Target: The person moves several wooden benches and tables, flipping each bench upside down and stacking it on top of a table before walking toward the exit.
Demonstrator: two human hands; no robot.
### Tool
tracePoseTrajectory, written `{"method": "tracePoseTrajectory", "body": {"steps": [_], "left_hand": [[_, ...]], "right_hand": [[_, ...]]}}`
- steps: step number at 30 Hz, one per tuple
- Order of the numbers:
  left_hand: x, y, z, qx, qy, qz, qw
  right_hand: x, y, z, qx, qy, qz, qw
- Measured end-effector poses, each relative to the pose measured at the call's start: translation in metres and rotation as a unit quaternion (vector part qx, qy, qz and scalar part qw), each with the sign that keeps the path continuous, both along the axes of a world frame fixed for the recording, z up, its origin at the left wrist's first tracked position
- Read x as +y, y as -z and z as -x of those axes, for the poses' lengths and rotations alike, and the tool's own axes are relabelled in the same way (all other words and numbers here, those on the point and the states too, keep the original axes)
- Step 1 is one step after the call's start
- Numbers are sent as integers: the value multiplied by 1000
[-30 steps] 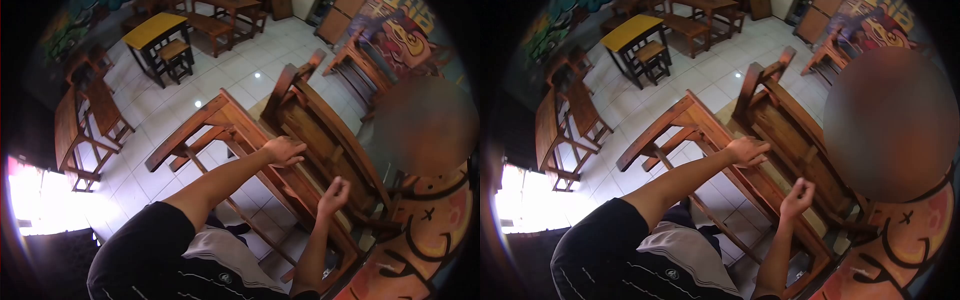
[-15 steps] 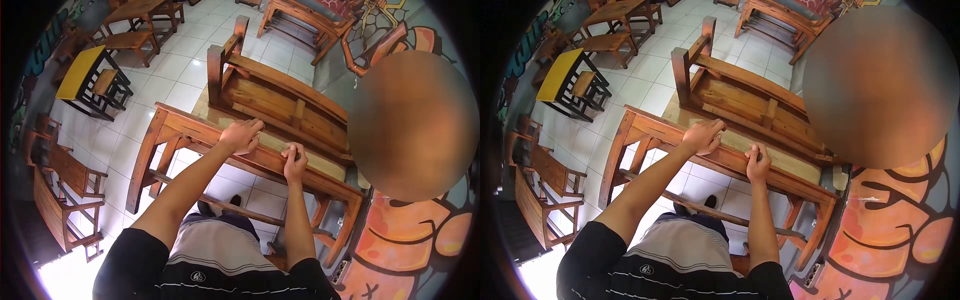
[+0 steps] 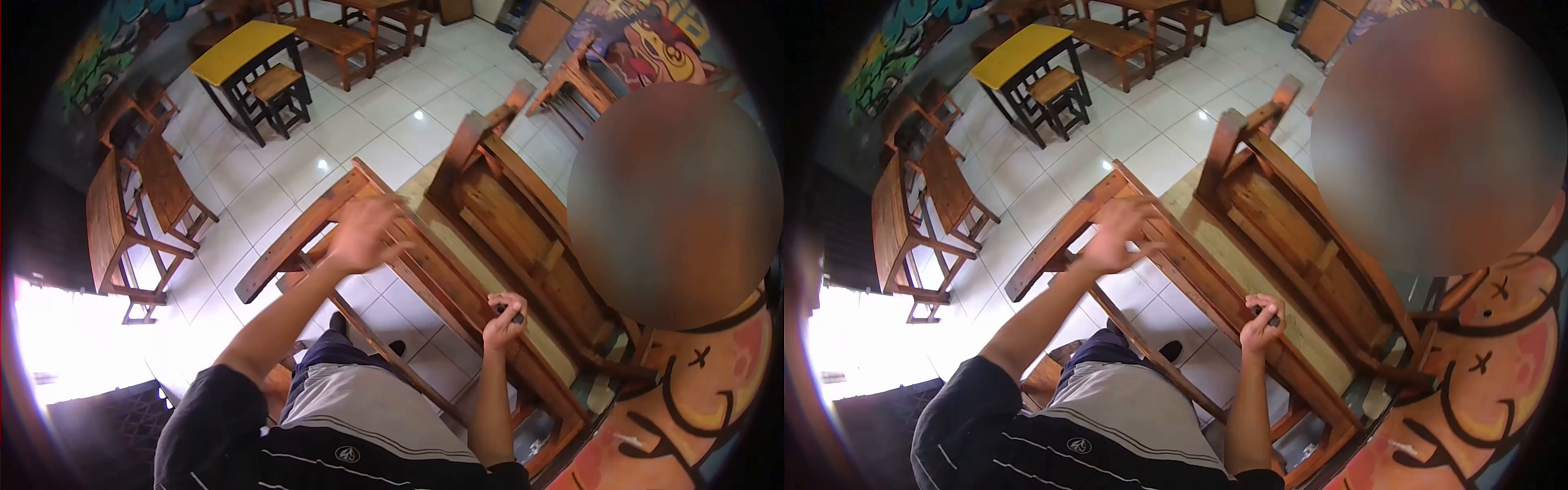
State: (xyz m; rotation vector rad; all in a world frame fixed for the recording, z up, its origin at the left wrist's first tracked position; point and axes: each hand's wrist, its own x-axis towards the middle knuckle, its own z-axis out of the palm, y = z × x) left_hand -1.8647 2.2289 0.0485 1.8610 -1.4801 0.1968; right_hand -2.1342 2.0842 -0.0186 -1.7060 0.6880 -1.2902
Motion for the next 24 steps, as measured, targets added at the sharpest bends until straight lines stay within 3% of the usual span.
{"method": "tracePoseTrajectory", "body": {"steps": [2, 3, 5, 7, 9, 13, 15, 16, 17, 19, 21, 24], "left_hand": [[75, 12, -51, -56, -99, -81, 990], [114, 21, -69, 58, -200, -80, 975], [185, 41, -95, 164, -259, -276, 911], [235, 89, -111, 313, -207, -436, 818], [228, 72, -95, 528, -146, -343, 763], [216, 58, -87, 500, -167, -361, 769], [220, 63, -86, 503, -148, -341, 780], [221, 69, -86, 497, -147, -346, 782], [222, 72, -87, 501, -145, -349, 778], [219, 69, -88, 489, -142, -359, 782], [218, 69, -92, 496, -124, -373, 774], [219, 71, -92, 478, -118, -383, 781]], "right_hand": [[3, -4, -4, 25, 27, 2, 999], [3, -4, -4, 28, 36, 8, 999], [0, -1, -2, 24, 39, 8, 999], [-3, 0, 2, 46, 31, 13, 998], [-9, 6, 7, 46, 8, 8, 999], [-14, -16, -5, 71, 40, -66, 995], [-12, -40, -27, -6, 73, -246, 966], [-4, -56, -48, 0, 57, -260, 964], [-5, -56, -61, 5, 59, -261, 964], [-7, -59, -85, 174, -33, -122, 977], [13, -62, -134, 254, -88, 49, 962], [69, -74, -193, 323, -175, -63, 928]]}}
